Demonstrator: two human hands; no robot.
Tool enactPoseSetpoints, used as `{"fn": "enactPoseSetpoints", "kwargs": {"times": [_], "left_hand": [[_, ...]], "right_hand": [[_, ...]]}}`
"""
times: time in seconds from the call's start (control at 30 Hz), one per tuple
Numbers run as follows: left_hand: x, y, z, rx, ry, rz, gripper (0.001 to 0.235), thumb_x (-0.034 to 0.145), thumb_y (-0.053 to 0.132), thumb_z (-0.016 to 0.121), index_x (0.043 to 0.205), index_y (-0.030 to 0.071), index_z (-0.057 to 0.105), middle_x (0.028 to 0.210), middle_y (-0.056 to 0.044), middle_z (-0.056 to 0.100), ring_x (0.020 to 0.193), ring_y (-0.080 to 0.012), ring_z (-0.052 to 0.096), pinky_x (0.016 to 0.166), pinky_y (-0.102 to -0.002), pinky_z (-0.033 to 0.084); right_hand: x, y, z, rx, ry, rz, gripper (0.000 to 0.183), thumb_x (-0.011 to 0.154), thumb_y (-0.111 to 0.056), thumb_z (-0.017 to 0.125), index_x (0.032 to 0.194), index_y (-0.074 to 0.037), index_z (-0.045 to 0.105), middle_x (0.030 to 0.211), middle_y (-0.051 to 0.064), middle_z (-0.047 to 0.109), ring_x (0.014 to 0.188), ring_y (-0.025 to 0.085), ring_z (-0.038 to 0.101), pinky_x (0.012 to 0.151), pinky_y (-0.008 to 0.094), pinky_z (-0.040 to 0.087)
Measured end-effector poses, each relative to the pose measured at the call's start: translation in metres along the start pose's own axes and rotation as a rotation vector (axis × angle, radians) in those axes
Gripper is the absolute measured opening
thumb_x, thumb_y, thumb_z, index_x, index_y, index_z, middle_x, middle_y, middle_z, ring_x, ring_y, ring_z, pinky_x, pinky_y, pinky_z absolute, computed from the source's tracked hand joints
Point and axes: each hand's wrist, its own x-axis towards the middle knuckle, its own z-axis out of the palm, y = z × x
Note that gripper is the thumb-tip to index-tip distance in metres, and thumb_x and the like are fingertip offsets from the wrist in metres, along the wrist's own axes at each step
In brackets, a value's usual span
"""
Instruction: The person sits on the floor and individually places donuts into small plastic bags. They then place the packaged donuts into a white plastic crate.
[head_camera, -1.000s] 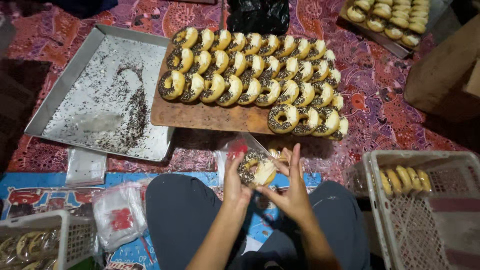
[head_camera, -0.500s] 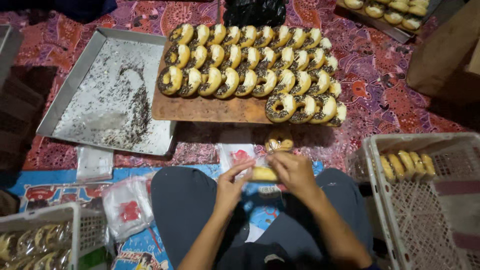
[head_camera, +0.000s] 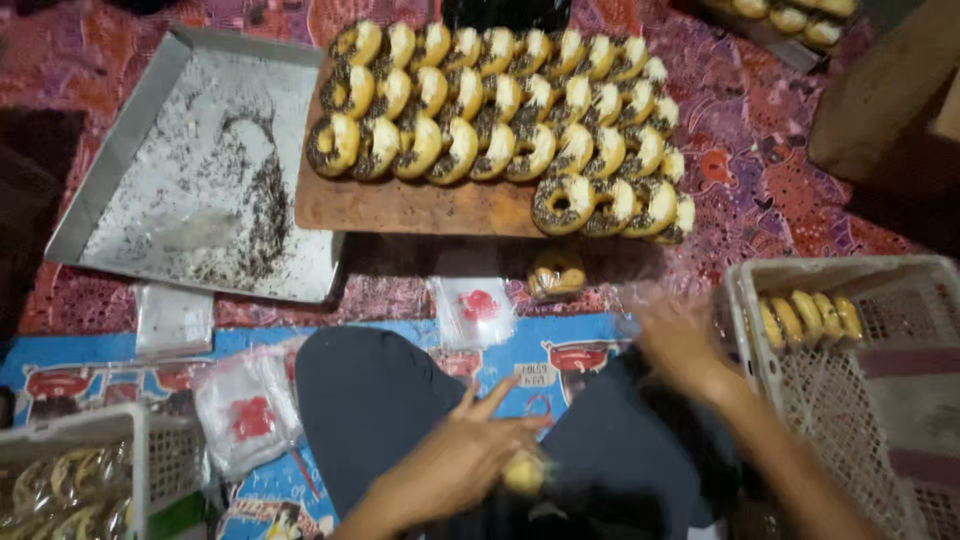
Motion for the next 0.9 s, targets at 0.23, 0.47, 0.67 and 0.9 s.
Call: {"fn": "enactPoseSetpoints", "kwargs": {"times": [0.23,0.47,0.67,0.9], "left_hand": [[-0.011,-0.053,0.061,-1.443,0.562,-0.169,0.046,0.102,0.026,0.055,0.139,-0.001,0.06,0.155,-0.017,0.048,0.149,-0.0326,0.036,0.123,-0.044,0.027],[-0.054,-0.09,0.064,-0.612,1.231,-0.686,0.022,0.101,0.013,0.065,0.1,-0.004,0.078,0.104,-0.013,0.079,0.096,-0.0185,0.072,0.094,-0.032,0.056],[-0.162,-0.11,0.064,0.219,1.078,-0.937,0.012,0.092,0.006,0.077,0.102,-0.002,0.077,0.098,-0.01,0.075,0.09,-0.0179,0.065,0.081,-0.03,0.051],[-0.198,-0.163,0.133,-0.596,1.046,-1.15,0.035,0.092,0.008,0.067,0.124,-0.006,0.061,0.087,-0.011,0.079,0.08,-0.0146,0.074,0.078,-0.024,0.056]], "right_hand": [[-0.014,-0.111,0.133,1.292,0.195,0.117,0.046,0.081,-0.025,0.085,0.115,0.003,0.075,0.124,0.02,0.071,0.113,0.03,0.069,0.1,0.041,0.053],[0.096,-0.124,0.134,2.072,0.385,0.529,0.031,0.098,-0.024,0.066,0.111,0.002,0.077,0.111,0.017,0.074,0.103,0.022,0.069,0.092,0.031,0.055],[0.154,-0.154,0.201,1.094,0.527,0.104,0.017,0.091,-0.024,0.078,0.089,-0.008,0.081,0.097,0.004,0.076,0.1,0.013,0.067,0.089,0.026,0.05],[0.106,-0.147,0.307,1.924,0.09,0.704,0.02,0.089,-0.015,0.078,0.1,0.001,0.076,0.092,0.011,0.075,0.082,0.018,0.071,0.075,0.029,0.055]]}}
